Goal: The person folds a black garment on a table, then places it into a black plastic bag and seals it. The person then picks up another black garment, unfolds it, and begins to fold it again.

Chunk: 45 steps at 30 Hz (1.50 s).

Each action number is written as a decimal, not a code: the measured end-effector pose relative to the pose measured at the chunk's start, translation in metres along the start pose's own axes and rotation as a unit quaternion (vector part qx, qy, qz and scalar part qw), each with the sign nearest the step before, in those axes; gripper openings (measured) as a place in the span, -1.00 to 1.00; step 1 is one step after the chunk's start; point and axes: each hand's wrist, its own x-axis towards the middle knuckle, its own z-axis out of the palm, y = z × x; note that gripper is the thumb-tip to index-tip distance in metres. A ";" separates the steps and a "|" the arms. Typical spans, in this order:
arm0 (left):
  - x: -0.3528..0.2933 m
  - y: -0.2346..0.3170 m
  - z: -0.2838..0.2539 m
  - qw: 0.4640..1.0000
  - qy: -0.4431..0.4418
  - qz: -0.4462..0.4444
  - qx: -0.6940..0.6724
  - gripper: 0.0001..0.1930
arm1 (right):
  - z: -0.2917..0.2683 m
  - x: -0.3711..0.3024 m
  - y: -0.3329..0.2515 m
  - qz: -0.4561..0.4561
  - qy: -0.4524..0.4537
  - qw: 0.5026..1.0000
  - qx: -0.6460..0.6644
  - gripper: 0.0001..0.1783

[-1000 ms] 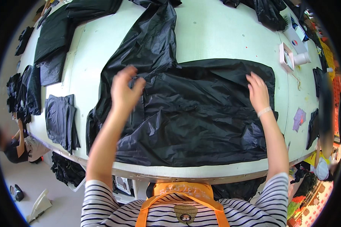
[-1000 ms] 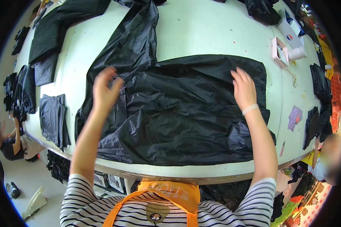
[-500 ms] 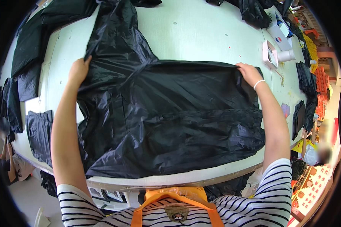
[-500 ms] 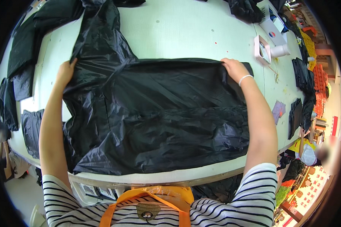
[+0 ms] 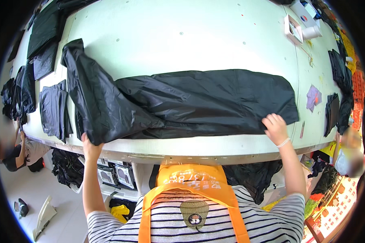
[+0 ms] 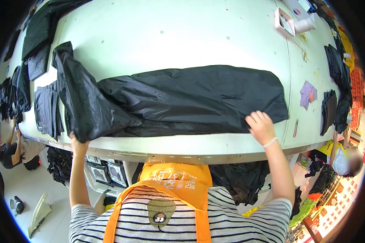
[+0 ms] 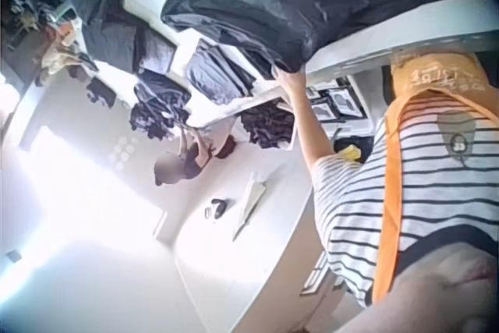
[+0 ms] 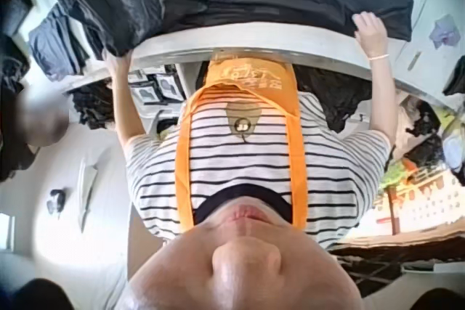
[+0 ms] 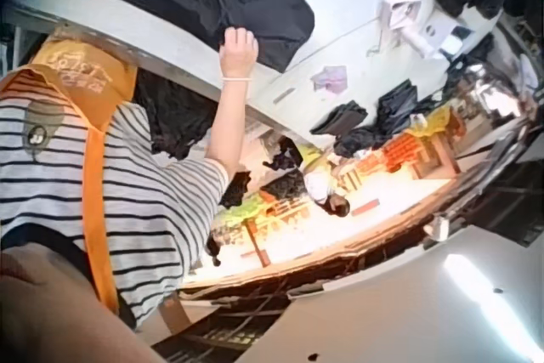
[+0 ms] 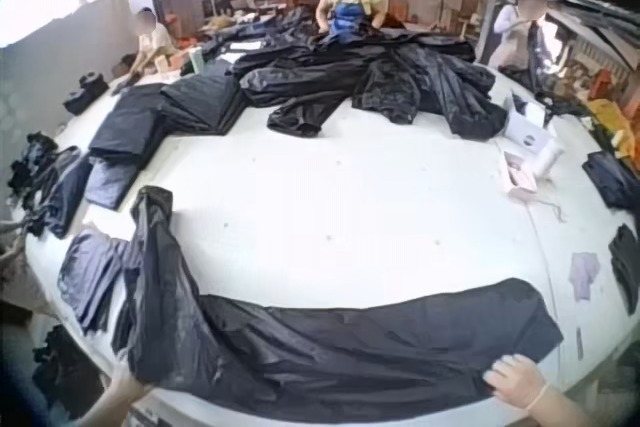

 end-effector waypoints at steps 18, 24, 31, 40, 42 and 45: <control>0.031 -0.027 0.031 0.986 -0.128 -0.019 -0.103 -0.27 | 0.057 -0.079 -0.027 0.153 -0.044 0.979 0.131 -0.83; 0.008 -0.046 0.037 0.994 -0.095 -0.052 -0.027 -0.15 | 0.002 -0.007 -0.031 0.128 0.115 0.956 0.237 -0.89; 0.026 0.009 0.024 0.975 -0.064 -0.206 -0.056 -0.19 | 0.113 0.015 0.037 0.228 0.056 0.970 -0.064 -0.26; 0.025 0.028 -0.013 0.979 -0.169 -0.108 -0.025 -0.26 | -0.017 0.250 -0.057 0.080 0.205 0.968 0.119 -0.75; 0.034 0.026 -0.011 0.980 -0.176 -0.072 -0.048 -0.33 | -0.041 0.337 -0.131 -0.016 0.230 0.956 0.182 -0.78; 0.024 0.008 0.000 0.989 -0.145 -0.001 -0.020 -0.51 | -0.042 0.468 -0.251 -0.150 0.246 0.936 0.199 -0.79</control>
